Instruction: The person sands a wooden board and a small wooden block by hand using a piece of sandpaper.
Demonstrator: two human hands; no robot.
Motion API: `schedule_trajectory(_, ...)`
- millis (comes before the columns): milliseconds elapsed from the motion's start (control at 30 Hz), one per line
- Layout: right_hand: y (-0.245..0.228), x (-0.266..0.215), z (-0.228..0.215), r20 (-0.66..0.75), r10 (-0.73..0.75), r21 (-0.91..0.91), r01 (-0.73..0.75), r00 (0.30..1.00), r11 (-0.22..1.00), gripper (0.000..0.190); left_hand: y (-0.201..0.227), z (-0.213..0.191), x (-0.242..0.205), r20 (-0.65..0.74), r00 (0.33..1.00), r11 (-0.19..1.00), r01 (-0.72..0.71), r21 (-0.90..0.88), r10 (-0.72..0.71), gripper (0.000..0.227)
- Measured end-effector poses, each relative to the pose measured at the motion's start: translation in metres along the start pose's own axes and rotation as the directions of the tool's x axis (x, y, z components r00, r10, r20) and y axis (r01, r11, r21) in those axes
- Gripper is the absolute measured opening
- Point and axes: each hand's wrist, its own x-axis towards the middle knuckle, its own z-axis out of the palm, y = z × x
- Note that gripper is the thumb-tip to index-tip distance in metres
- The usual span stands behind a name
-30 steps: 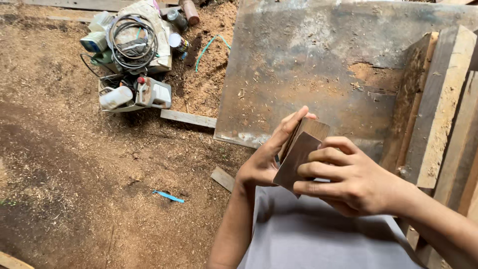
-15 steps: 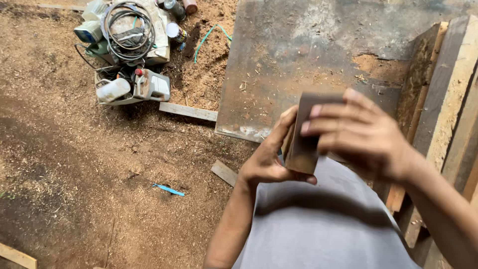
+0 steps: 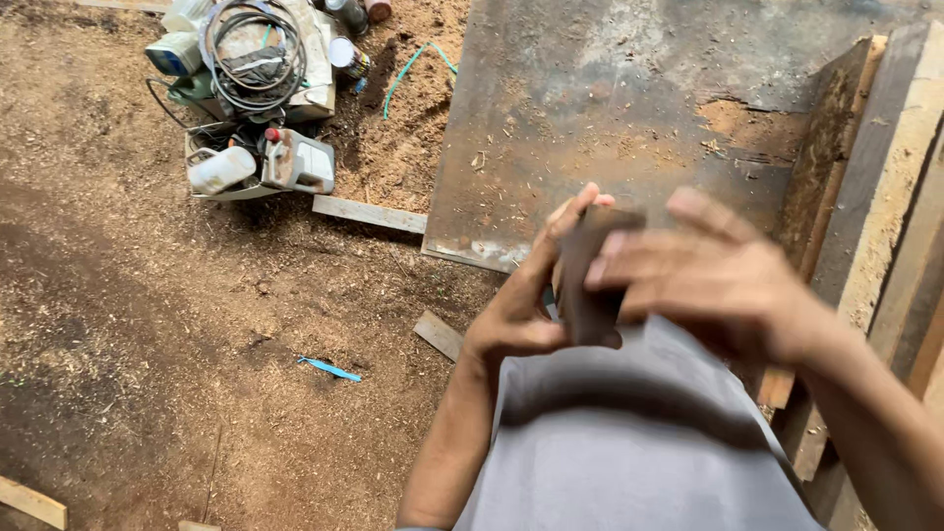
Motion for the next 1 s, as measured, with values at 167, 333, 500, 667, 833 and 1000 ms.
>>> schedule_trajectory(167,0.021,0.006,-0.023,-0.416,0.328,0.155,-0.29,0.848,0.945,0.01,0.007,0.007,0.0,-0.046,0.999,0.996,-0.007,0.094,0.012,0.134)
schedule_trajectory(333,-0.02,-0.006,-0.001,-0.097,-0.004,-0.108,-0.007,0.995,0.994,0.014,0.001,0.008,0.004,-0.051,0.998,0.997,-0.021,0.079,0.025,0.134)
schedule_trajectory(500,0.014,-0.001,-0.002,-0.094,0.024,-0.161,-0.039,0.995,0.986,0.014,-0.001,0.013,0.001,-0.069,0.998,1.0,-0.005,0.013,0.006,0.129)
schedule_trajectory(667,-0.005,-0.011,0.011,0.005,-0.133,-0.042,0.134,0.991,0.99,0.016,0.0,0.014,0.004,-0.03,0.999,0.999,-0.036,0.015,0.036,0.121)
schedule_trajectory(833,0.015,-0.008,0.002,-0.099,-0.06,-0.196,0.039,0.993,0.98,0.019,-0.001,0.015,0.006,-0.045,0.996,0.994,-0.076,0.074,0.079,0.124)
schedule_trajectory(1000,0.006,-0.011,0.001,-0.059,-0.057,-0.106,0.051,0.997,0.993,0.016,-0.004,0.015,0.007,-0.04,0.998,0.999,-0.041,0.007,0.041,0.124)
